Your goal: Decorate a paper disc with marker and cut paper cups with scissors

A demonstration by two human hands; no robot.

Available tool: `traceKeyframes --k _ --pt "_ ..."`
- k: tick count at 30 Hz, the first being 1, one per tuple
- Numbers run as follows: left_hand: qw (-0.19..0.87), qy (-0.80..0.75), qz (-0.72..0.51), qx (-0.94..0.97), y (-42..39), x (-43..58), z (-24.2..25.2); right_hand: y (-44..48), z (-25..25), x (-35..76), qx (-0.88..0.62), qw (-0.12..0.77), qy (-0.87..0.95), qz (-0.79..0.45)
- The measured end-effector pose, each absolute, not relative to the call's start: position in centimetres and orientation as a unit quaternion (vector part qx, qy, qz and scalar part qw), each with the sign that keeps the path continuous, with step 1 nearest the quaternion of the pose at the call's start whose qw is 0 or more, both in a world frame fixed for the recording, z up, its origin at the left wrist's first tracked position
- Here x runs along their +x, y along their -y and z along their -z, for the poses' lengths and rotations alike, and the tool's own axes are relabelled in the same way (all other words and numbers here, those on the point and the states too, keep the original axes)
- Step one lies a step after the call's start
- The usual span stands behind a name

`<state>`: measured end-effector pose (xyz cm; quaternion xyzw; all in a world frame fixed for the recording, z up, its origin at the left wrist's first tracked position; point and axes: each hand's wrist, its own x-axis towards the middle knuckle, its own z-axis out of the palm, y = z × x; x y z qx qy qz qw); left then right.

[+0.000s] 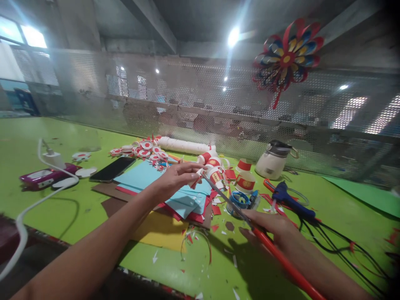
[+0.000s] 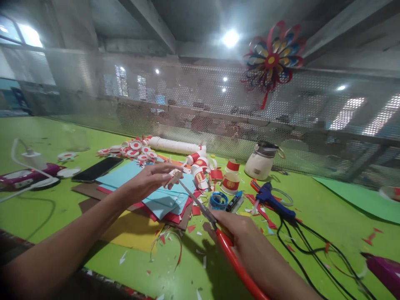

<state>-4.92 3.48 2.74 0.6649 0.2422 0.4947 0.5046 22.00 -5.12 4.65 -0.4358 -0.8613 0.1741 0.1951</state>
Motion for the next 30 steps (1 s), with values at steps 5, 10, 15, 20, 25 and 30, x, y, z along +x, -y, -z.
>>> traceKeyframes --k 5,10,15,20,25,30 --pt "0.508 -0.248 -0.493 0.661 -3.51 -4.97 -2.76 5.11 -4.60 22.11 -0.433 0.207 0.861 -0.168" --pt "0.498 -0.248 -0.496 0.667 -3.54 -4.91 -2.73 5.10 -4.73 22.06 -0.438 0.204 0.858 -0.172" --pt "0.480 -0.260 -0.497 0.674 -3.62 -4.94 -2.72 5.34 -5.14 21.66 -0.453 0.199 0.851 -0.175" --pt "0.463 -0.279 -0.491 0.683 -3.60 -5.03 -2.77 5.41 -5.17 21.68 -0.455 0.190 0.852 -0.174" --pt "0.465 -0.292 -0.488 0.679 -3.30 -4.98 -2.95 5.23 -4.84 22.07 -0.455 0.191 0.860 -0.133" --pt "0.452 -0.306 -0.482 0.686 -2.97 -4.72 -3.43 5.03 -4.35 22.38 -0.443 0.208 0.861 -0.135"
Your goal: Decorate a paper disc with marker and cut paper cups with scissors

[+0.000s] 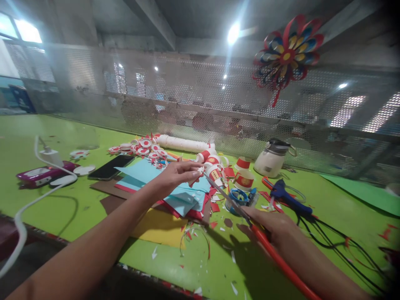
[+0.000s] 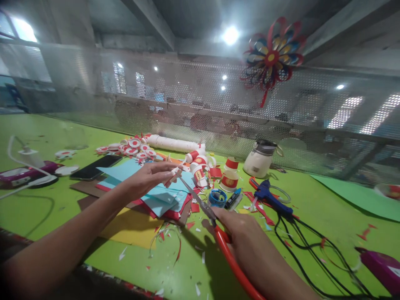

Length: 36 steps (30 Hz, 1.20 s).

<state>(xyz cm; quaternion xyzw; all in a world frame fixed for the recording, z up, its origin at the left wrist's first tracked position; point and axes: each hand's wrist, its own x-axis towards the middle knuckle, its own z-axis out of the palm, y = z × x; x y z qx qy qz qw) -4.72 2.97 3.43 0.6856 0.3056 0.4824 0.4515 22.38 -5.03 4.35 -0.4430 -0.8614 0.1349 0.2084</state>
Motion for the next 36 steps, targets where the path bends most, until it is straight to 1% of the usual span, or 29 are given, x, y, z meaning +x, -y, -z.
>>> traceKeyframes --k 3,7,14,23,25,28,29,30,32,36 --pt "0.437 -0.328 -0.480 0.686 -3.0 -4.5 -3.6 5.0 -4.1 22.4 -0.450 0.213 0.855 -0.145" --pt "0.425 -0.357 -0.483 0.677 -3.2 -4.3 -3.5 4.9 -3.9 22.2 -0.482 0.183 0.845 -0.141" --pt "0.392 -0.391 -0.495 0.670 -3.5 -4.1 -3.1 4.7 -3.7 21.9 -0.478 0.191 0.836 -0.192" --pt "0.388 -0.418 -0.508 0.646 -3.8 -3.7 -2.7 4.7 -3.8 21.8 -0.499 0.219 0.824 -0.158" --pt "0.393 -0.423 -0.509 0.639 -3.7 -3.7 -2.8 4.8 -4.0 21.9 -0.489 0.215 0.823 -0.195" --pt "0.401 -0.426 -0.517 0.625 -3.6 -3.8 -3.0 4.6 -4.6 22.6 -0.481 0.228 0.782 -0.324" --pt "0.403 -0.424 -0.523 0.620 -3.6 -3.9 -3.0 4.4 -4.9 23.0 -0.498 0.264 0.749 -0.349" --pt "0.408 -0.421 -0.527 0.615 -3.6 -4.0 -3.0 4.2 -5.0 23.3 -0.500 0.278 0.736 -0.362" --pt "0.424 -0.406 -0.531 0.611 -3.6 -4.1 -3.0 3.7 -5.1 23.8 -0.503 0.294 0.749 -0.316" --pt "0.476 -0.364 -0.524 0.605 -3.4 -4.1 -3.0 3.3 -4.0 23.3 -0.488 0.255 0.813 -0.188"
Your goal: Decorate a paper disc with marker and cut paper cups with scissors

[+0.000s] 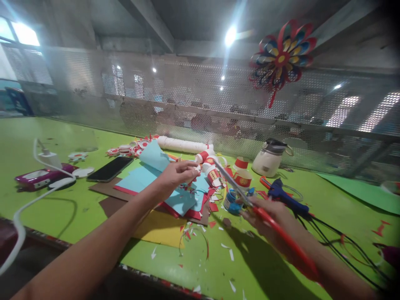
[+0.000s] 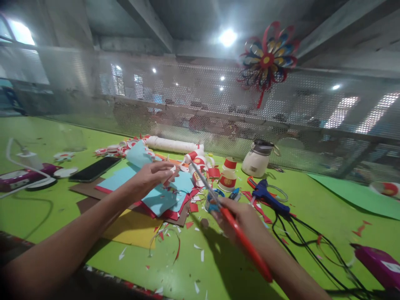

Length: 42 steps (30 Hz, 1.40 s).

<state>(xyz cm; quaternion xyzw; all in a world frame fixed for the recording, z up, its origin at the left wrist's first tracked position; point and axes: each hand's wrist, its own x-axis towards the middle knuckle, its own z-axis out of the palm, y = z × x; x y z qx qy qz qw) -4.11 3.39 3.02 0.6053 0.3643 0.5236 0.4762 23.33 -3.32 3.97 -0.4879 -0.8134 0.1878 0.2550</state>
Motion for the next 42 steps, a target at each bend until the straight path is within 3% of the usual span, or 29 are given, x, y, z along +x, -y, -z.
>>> traceKeyframes --k 7,21,35,42 --pt "0.589 -0.265 -0.497 0.579 -2.7 -4.0 -3.1 4.2 -2.3 22.5 -0.486 0.220 0.846 0.025" --pt "0.563 -0.276 -0.451 0.635 -3.0 -4.2 -2.6 4.6 -2.7 23.0 -0.425 0.187 0.845 0.266" --pt "0.556 -0.300 -0.455 0.627 -3.1 -4.2 -2.6 4.5 -3.0 23.3 -0.449 0.179 0.851 0.206" --pt "0.543 -0.267 -0.479 0.636 -2.7 -4.2 -2.9 3.6 -4.1 23.7 -0.501 0.268 0.814 0.120"
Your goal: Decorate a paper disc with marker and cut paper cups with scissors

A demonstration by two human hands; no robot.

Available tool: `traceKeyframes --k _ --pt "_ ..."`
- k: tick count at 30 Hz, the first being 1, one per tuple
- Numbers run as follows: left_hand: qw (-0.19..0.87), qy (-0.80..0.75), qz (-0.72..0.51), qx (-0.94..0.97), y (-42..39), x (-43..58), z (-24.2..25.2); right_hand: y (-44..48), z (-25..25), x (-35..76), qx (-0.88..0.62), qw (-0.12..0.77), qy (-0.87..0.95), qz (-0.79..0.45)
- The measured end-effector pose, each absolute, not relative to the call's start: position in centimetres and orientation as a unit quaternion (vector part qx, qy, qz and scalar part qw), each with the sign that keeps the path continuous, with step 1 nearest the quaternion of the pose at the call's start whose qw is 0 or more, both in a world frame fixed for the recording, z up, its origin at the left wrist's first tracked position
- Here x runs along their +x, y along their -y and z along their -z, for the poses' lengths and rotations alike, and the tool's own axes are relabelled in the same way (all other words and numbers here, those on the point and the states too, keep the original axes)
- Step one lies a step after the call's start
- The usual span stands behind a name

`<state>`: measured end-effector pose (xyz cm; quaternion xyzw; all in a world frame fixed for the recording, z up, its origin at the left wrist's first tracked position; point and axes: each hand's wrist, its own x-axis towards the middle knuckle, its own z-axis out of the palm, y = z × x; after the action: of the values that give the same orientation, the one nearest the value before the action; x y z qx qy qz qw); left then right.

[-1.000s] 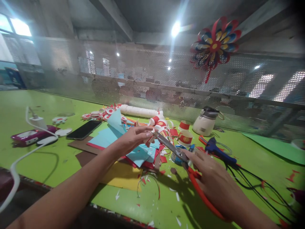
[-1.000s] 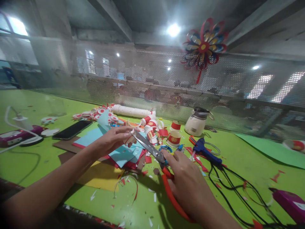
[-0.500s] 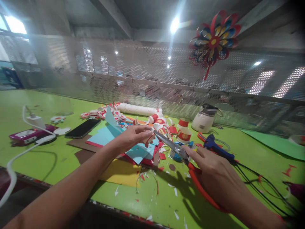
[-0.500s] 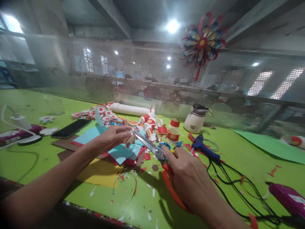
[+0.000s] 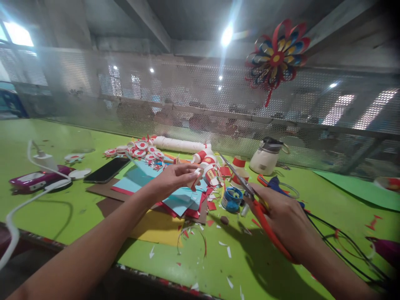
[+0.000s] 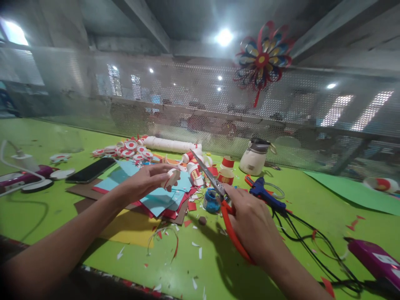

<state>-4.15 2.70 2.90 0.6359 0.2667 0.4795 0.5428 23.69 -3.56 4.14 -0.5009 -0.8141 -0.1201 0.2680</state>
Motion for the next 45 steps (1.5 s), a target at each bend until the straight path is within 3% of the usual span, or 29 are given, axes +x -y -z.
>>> traceKeyframes --k 8,21,29,39,45 --pt "0.535 -0.231 -0.509 0.633 -2.8 -4.3 -2.7 3.2 -4.2 23.5 -0.482 0.305 0.817 -0.083" --pt "0.514 -0.255 -0.551 0.606 -2.1 -3.9 -3.3 4.4 -4.3 21.8 -0.443 0.308 0.820 -0.192" --pt "0.445 -0.264 -0.612 0.598 -2.0 -3.1 -3.5 4.1 -2.1 21.5 -0.444 0.307 0.831 -0.137" --pt "0.421 -0.293 -0.616 0.598 -1.7 -2.6 -3.0 4.7 -1.3 21.9 -0.431 0.269 0.853 0.120" --pt "0.400 -0.341 -0.601 0.603 -1.7 -2.6 -2.8 4.8 -1.6 21.8 -0.429 0.234 0.859 0.151"
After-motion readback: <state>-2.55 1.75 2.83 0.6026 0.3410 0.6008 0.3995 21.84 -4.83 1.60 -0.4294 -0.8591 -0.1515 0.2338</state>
